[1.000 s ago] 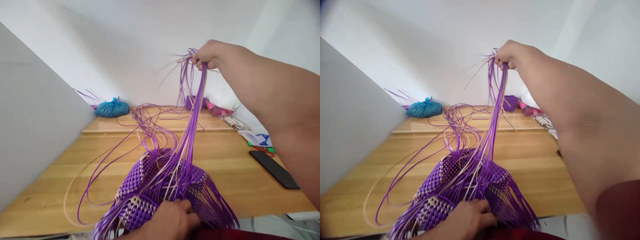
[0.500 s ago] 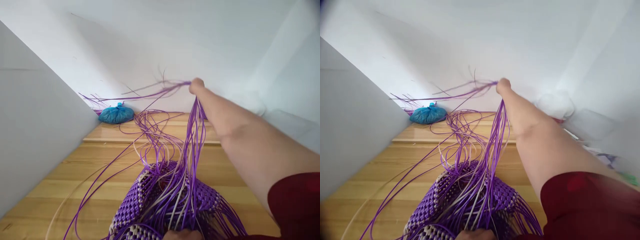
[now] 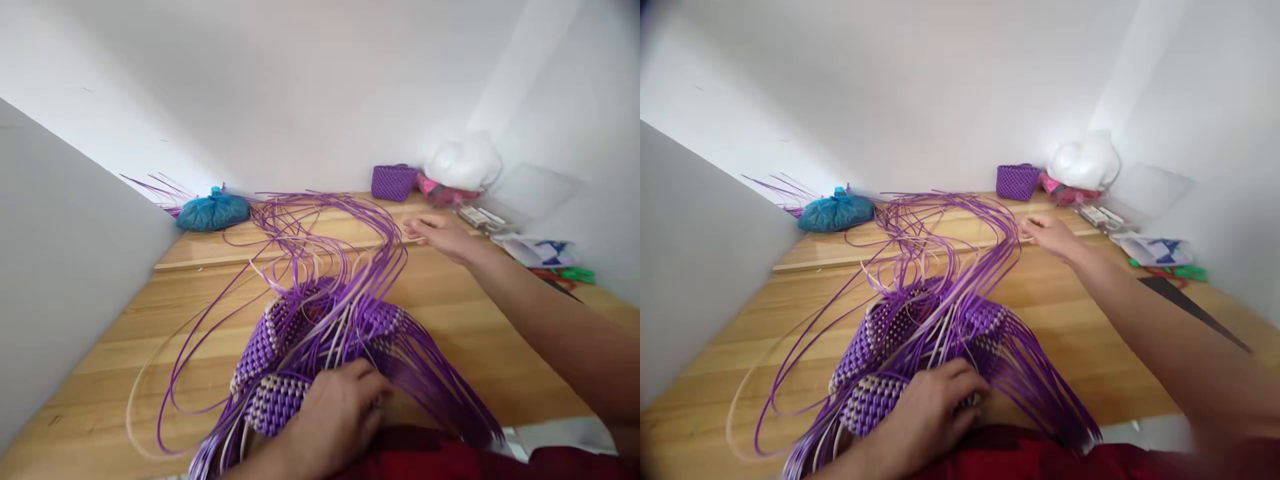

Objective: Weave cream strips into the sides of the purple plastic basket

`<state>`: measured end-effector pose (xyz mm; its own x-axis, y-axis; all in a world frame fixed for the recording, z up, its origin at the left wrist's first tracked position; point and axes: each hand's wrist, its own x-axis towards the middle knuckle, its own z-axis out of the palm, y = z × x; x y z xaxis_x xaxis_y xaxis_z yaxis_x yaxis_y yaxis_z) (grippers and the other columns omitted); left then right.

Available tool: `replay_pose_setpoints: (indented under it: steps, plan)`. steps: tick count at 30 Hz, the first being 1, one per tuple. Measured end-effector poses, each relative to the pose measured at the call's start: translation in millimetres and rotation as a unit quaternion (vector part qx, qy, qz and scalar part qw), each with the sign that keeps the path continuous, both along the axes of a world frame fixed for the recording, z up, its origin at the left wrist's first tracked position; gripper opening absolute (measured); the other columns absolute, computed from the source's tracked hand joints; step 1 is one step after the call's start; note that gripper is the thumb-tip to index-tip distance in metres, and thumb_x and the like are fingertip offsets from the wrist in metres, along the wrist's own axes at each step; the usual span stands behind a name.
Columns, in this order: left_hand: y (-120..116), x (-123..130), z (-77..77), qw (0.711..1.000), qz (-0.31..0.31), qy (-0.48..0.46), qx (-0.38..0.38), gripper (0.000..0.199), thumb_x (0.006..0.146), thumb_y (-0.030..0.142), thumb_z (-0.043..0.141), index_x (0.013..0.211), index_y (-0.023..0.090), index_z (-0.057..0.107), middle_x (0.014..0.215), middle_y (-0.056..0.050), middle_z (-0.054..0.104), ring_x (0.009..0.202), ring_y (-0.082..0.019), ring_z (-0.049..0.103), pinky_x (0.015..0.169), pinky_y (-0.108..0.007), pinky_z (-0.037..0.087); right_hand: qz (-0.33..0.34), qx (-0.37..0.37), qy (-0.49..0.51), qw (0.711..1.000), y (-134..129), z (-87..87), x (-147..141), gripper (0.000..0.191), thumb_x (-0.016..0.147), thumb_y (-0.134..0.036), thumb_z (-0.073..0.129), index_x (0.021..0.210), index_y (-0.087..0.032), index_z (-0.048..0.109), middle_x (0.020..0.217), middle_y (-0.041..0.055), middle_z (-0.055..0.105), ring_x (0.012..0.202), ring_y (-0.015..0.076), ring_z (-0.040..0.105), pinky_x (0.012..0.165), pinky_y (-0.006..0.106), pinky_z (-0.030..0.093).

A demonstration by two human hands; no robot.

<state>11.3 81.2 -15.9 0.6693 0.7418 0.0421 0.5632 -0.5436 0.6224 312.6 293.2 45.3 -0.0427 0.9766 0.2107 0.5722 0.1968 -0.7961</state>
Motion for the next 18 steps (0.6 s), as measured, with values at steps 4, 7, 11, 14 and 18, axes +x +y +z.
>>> replay_pose_setpoints:
  steps: [4, 7, 11, 14, 18]
  plan:
    - [-3, 6, 6.7, 0.999, 0.045, -0.024, -0.006, 0.023, 0.085, 0.020, 0.064, 0.107, 0.029, 0.066, 0.108, 0.003, 0.067, 0.098, -0.015, 0.064, 0.088, -0.025, 0.050, 0.178, -0.108, 0.012, 0.978, -106, -26.5, 6, 0.052, 0.091, -0.057, 0.062, 0.122, -0.017, 0.068, 0.116, 0.0126, 0.065, 0.102, 0.0282, 0.064, 0.090, 0.041, 0.054]
    - [-6, 13, 9.8, 0.997, 0.076, -0.026, 0.003, 0.024, 0.083, 0.018, 0.066, 0.105, 0.028, 0.068, 0.108, 0.002, 0.068, 0.098, -0.016, 0.065, 0.090, -0.027, 0.050, 0.188, -0.046, -0.012, 0.981, -152, -45.1, -19, 0.061, 0.091, -0.048, 0.066, 0.144, -0.020, 0.053, 0.133, 0.0094, 0.056, 0.115, 0.0286, 0.058, 0.100, 0.043, 0.050]
    - [-17, 19, 13.3, 0.993, 0.113, -0.028, 0.027, 0.022, 0.082, 0.017, 0.067, 0.102, 0.027, 0.068, 0.104, 0.003, 0.069, 0.095, -0.017, 0.066, 0.088, -0.029, 0.051, 0.193, 0.150, -0.078, 0.967, -156, -58.3, -59, 0.053, 0.098, -0.039, 0.058, 0.146, -0.020, 0.050, 0.142, 0.0071, 0.048, 0.131, 0.0272, 0.045, 0.115, 0.041, 0.035]
    - [-26, 21, 13.8, 0.989, 0.136, -0.029, 0.048, 0.017, 0.083, 0.019, 0.067, 0.099, 0.025, 0.068, 0.103, 0.002, 0.069, 0.095, -0.017, 0.065, 0.088, -0.029, 0.051, 0.188, 0.219, -0.094, 0.953, -143, -59.0, -82, 0.046, 0.098, -0.039, 0.060, 0.139, -0.019, 0.055, 0.133, 0.0083, 0.055, 0.124, 0.0271, 0.052, 0.109, 0.037, 0.041]
    - [-32, 22, 9.5, 0.986, 0.144, -0.018, 0.082, 0.012, 0.086, 0.019, 0.064, 0.096, 0.024, 0.068, 0.103, 0.001, 0.068, 0.095, -0.015, 0.065, 0.089, -0.026, 0.051, 0.133, 0.213, -0.106, 0.962, -131, -50.4, -101, 0.031, 0.101, -0.042, 0.058, 0.117, -0.017, 0.065, 0.108, 0.0097, 0.066, 0.101, 0.0285, 0.062, 0.089, 0.034, 0.049]
